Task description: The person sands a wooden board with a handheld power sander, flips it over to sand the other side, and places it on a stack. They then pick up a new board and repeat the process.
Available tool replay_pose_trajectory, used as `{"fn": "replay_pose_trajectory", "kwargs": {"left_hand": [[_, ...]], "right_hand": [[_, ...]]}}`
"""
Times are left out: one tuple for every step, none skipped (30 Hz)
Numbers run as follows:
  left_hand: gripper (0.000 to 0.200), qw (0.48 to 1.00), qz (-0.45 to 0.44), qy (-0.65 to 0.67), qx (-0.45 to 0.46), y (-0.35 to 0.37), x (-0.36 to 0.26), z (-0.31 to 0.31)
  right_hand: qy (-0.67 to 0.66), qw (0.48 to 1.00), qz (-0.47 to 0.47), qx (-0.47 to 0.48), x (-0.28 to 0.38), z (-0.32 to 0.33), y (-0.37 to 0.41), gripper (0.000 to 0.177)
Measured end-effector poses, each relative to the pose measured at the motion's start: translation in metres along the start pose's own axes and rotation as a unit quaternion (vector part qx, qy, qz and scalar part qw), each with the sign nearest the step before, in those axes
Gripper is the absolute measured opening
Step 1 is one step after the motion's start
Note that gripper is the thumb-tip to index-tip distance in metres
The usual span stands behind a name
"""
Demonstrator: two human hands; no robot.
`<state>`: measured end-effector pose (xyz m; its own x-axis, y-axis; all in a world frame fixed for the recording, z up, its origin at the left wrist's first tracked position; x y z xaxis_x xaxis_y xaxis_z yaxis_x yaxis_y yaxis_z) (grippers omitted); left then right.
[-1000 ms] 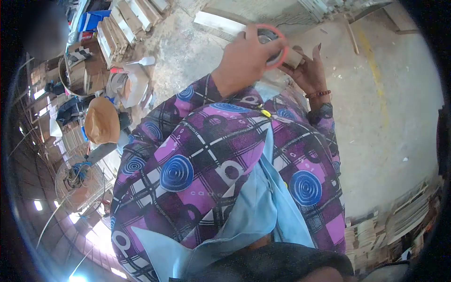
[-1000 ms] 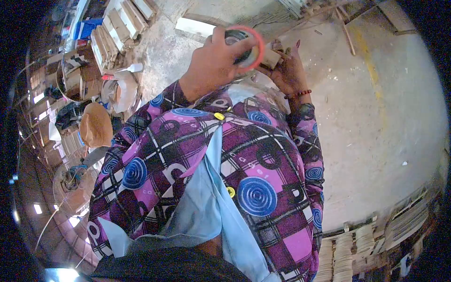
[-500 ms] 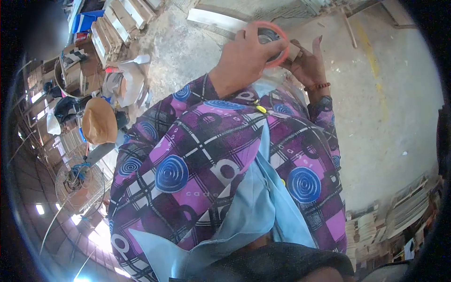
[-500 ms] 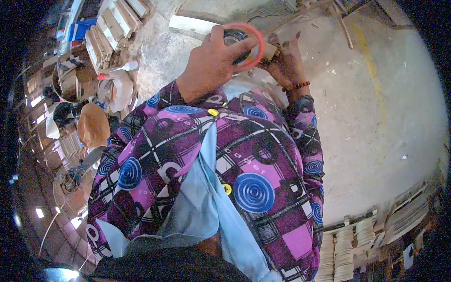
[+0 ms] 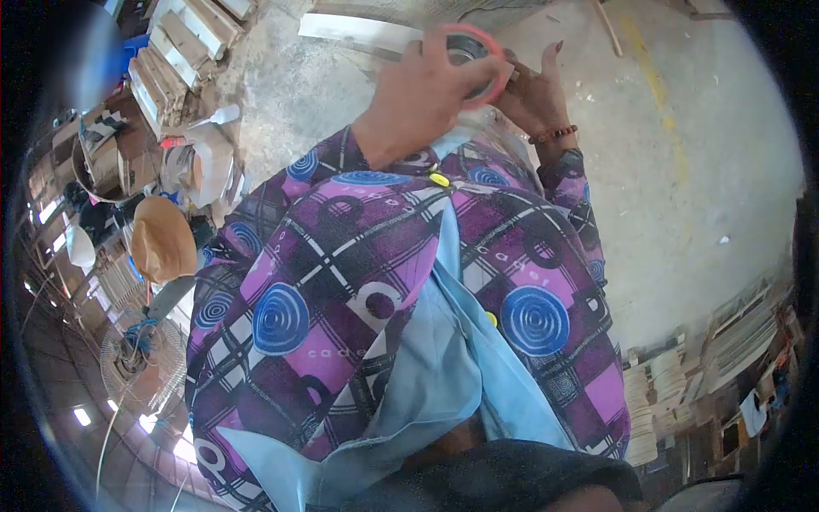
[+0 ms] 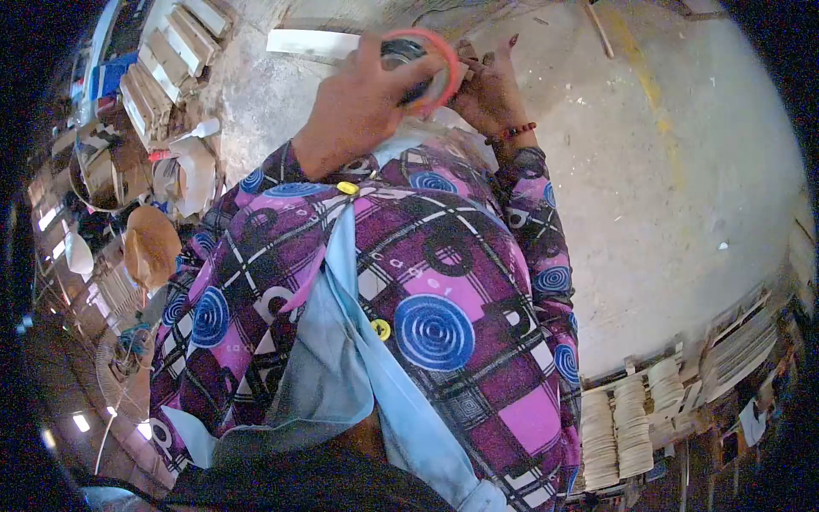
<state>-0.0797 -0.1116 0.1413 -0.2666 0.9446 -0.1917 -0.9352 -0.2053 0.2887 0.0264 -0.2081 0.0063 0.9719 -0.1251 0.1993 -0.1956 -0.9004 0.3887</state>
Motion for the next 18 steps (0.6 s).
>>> {"fn": "replay_pose_trajectory", "kwargs": {"left_hand": [[0.046,1.000,-0.004,0.004,0.005,0.000,-0.001,-0.001],[0.046,1.000,-0.007,0.009,0.010,0.001,-0.001,-0.001],[0.045,1.000,0.001,0.011,0.000,0.001,0.002,0.000],[0.045,1.000,0.009,0.013,-0.010,0.002,0.009,0.001],[0.046,0.999,0.032,0.018,-0.014,0.004,0.020,0.003],[0.046,0.998,0.055,0.022,-0.018,0.006,0.031,0.004],[0.047,0.995,0.091,0.030,-0.017,0.010,0.048,0.006],[0.048,0.991,0.127,0.038,-0.016,0.015,0.066,0.009],[0.051,0.984,0.172,0.035,-0.018,0.020,0.089,0.011],[0.053,0.975,0.220,0.032,-0.021,0.027,0.111,0.015],[0.055,0.967,0.251,0.018,-0.028,0.037,0.128,0.018],[0.056,0.958,0.283,0.003,-0.036,0.047,0.145,0.023],[0.057,0.948,0.316,-0.012,-0.043,0.059,0.158,0.028],[0.059,0.941,0.335,-0.002,-0.048,0.073,0.169,0.030],[0.060,0.934,0.354,0.008,-0.052,0.087,0.177,0.030],[0.061,0.926,0.372,0.020,-0.056,0.100,0.182,0.028],[0.060,0.924,0.375,0.029,-0.064,0.110,0.182,0.023],[0.059,0.923,0.377,0.039,-0.073,0.120,0.179,0.017]], "right_hand": [[-0.010,1.000,-0.003,0.013,0.001,-0.002,0.002,0.091],[-0.020,0.999,-0.006,0.026,0.002,-0.005,0.004,0.087],[-0.029,0.999,-0.010,0.040,0.003,-0.008,0.006,0.083],[0.014,0.999,-0.013,0.046,0.003,-0.008,0.006,0.076],[0.057,0.997,-0.016,0.054,-0.001,-0.005,0.006,0.069],[0.098,0.993,-0.018,0.062,-0.005,-0.001,0.006,0.063],[0.106,0.993,-0.014,0.058,-0.006,0.005,0.004,0.057],[0.115,0.992,-0.010,0.055,-0.006,0.012,0.001,0.052],[0.125,0.991,-0.007,0.053,-0.005,0.019,-0.001,0.047],[0.146,0.988,0.003,0.052,-0.005,0.029,-0.001,0.045],[0.166,0.985,0.013,0.053,-0.004,0.039,-0.001,0.043],[0.187,0.980,0.022,0.056,0.000,0.046,-0.004,0.042],[0.286,0.958,0.026,0.029,0.008,0.050,-0.003,0.038],[0.381,0.924,0.033,0.003,0.015,0.055,0.001,0.034],[0.472,0.880,0.042,-0.024,0.019,0.052,0.004,0.030],[0.561,0.824,0.064,-0.047,0.022,0.036,0.008,0.032],[0.642,0.758,0.087,-0.071,0.025,0.020,0.014,0.035],[0.717,0.682,0.110,-0.095,0.028,0.003,0.018,0.037]]}}
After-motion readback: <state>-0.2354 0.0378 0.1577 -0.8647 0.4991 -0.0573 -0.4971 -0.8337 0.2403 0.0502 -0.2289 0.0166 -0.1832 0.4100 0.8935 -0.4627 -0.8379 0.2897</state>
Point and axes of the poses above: each hand's wrist, its own y-axis away from the middle knuckle, its own z-axis out of the back of the hand, x = y × z, the point moved 3 cm from there along -y, towards the middle knuckle, and after that the axes turned 14 degrees about x, right-handed, at the moved point
